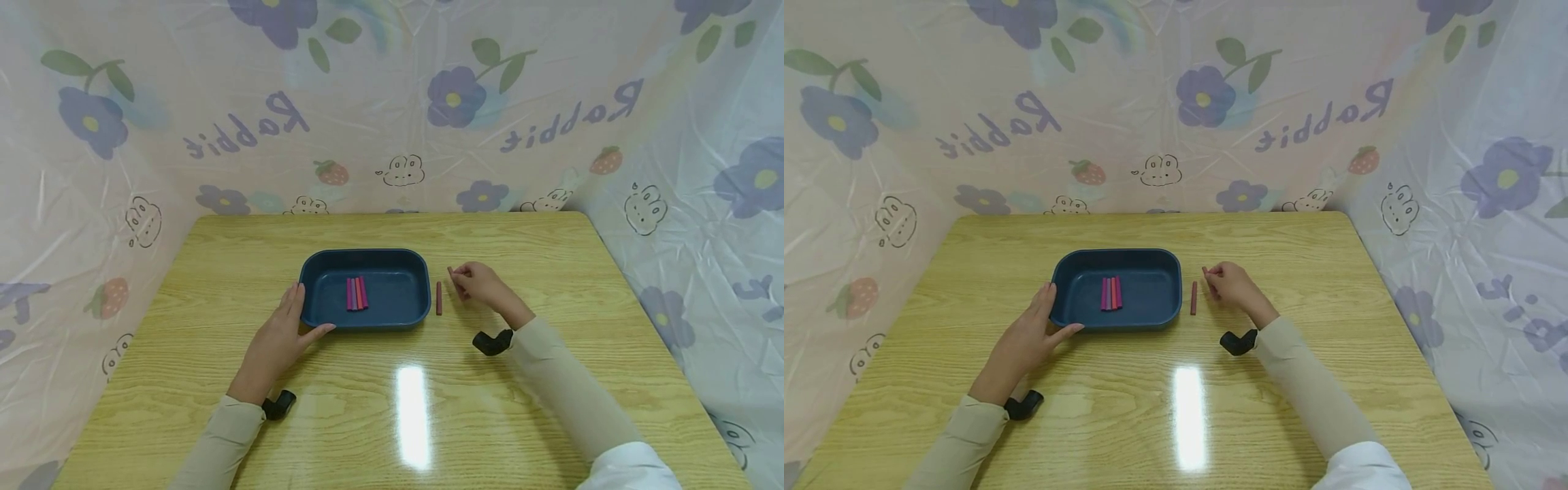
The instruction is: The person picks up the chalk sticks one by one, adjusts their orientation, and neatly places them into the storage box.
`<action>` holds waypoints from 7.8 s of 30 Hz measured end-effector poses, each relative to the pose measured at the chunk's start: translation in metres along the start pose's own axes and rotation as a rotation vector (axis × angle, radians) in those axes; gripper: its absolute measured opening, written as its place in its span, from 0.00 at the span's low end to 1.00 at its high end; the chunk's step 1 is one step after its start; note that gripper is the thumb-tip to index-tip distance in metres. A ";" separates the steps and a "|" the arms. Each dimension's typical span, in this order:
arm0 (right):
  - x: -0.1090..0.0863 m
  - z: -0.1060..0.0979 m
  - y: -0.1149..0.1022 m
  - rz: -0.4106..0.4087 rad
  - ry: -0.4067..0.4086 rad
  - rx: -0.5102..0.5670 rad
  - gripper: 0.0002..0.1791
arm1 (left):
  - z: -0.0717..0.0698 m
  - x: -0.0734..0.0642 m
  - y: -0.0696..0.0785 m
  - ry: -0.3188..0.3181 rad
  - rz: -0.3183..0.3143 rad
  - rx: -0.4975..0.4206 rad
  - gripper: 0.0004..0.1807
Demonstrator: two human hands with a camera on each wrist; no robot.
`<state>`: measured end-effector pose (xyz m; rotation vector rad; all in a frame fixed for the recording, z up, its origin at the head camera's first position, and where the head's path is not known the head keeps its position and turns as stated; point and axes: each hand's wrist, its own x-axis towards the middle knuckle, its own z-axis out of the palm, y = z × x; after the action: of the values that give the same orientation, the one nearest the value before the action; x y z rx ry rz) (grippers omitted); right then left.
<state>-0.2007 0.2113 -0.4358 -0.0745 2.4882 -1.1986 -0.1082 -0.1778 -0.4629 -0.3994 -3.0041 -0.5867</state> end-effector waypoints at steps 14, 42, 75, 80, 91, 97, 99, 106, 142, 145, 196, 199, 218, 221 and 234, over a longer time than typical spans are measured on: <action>-0.005 -0.014 -0.017 -0.092 0.004 0.160 0.19 | 0.001 0.000 -0.001 0.016 -0.003 0.000 0.56; 0.001 0.019 -0.056 -0.164 -0.063 0.250 0.20 | 0.000 0.001 -0.002 0.018 0.006 0.034 0.55; 0.030 0.082 -0.082 -0.148 -0.040 0.200 0.14 | 0.000 0.001 0.000 0.009 -0.009 0.035 0.55; 0.035 0.090 -0.083 -0.116 -0.029 0.184 0.13 | 0.000 0.001 0.000 0.005 -0.015 0.033 0.55; 0.044 0.106 -0.081 -0.100 -0.043 0.243 0.11 | -0.001 0.000 -0.001 0.011 -0.009 0.047 0.57; 0.049 0.112 -0.081 -0.091 -0.040 0.238 0.11 | 0.000 0.000 -0.002 0.017 -0.011 0.048 0.56; 0.050 0.113 -0.081 -0.084 -0.040 0.236 0.11 | 0.001 0.000 -0.002 0.017 -0.013 0.045 0.56; 0.053 0.117 -0.081 -0.033 -0.040 0.287 0.11 | 0.000 0.001 -0.001 0.019 -0.008 0.044 0.56; 0.059 0.126 -0.081 -0.075 -0.030 0.170 0.08 | 0.003 0.002 -0.004 0.022 0.000 0.019 0.56; 0.061 0.125 -0.081 -0.074 -0.033 0.161 0.08 | 0.002 0.002 -0.004 0.021 0.002 0.012 0.56; 0.057 0.119 -0.078 -0.248 0.066 0.217 0.14 | -0.002 0.001 -0.001 0.008 -0.006 -0.012 0.56; 0.057 0.118 -0.078 -0.262 0.067 0.224 0.15 | -0.003 0.002 -0.001 0.015 -0.003 -0.016 0.56; 0.030 0.062 -0.068 -0.281 0.114 0.402 0.20 | -0.002 0.001 -0.002 -0.011 -0.006 -0.026 0.56; 0.022 0.046 -0.062 -0.255 0.141 0.377 0.18 | -0.002 0.001 -0.002 -0.012 -0.009 -0.025 0.56; 0.005 0.010 -0.016 -0.125 0.136 0.219 0.23 | -0.001 0.001 -0.003 0.013 0.007 -0.022 0.56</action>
<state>-0.2036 0.1925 -0.4304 -0.0945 2.4795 -1.5692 -0.1103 -0.1806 -0.4624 -0.4053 -2.9851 -0.6193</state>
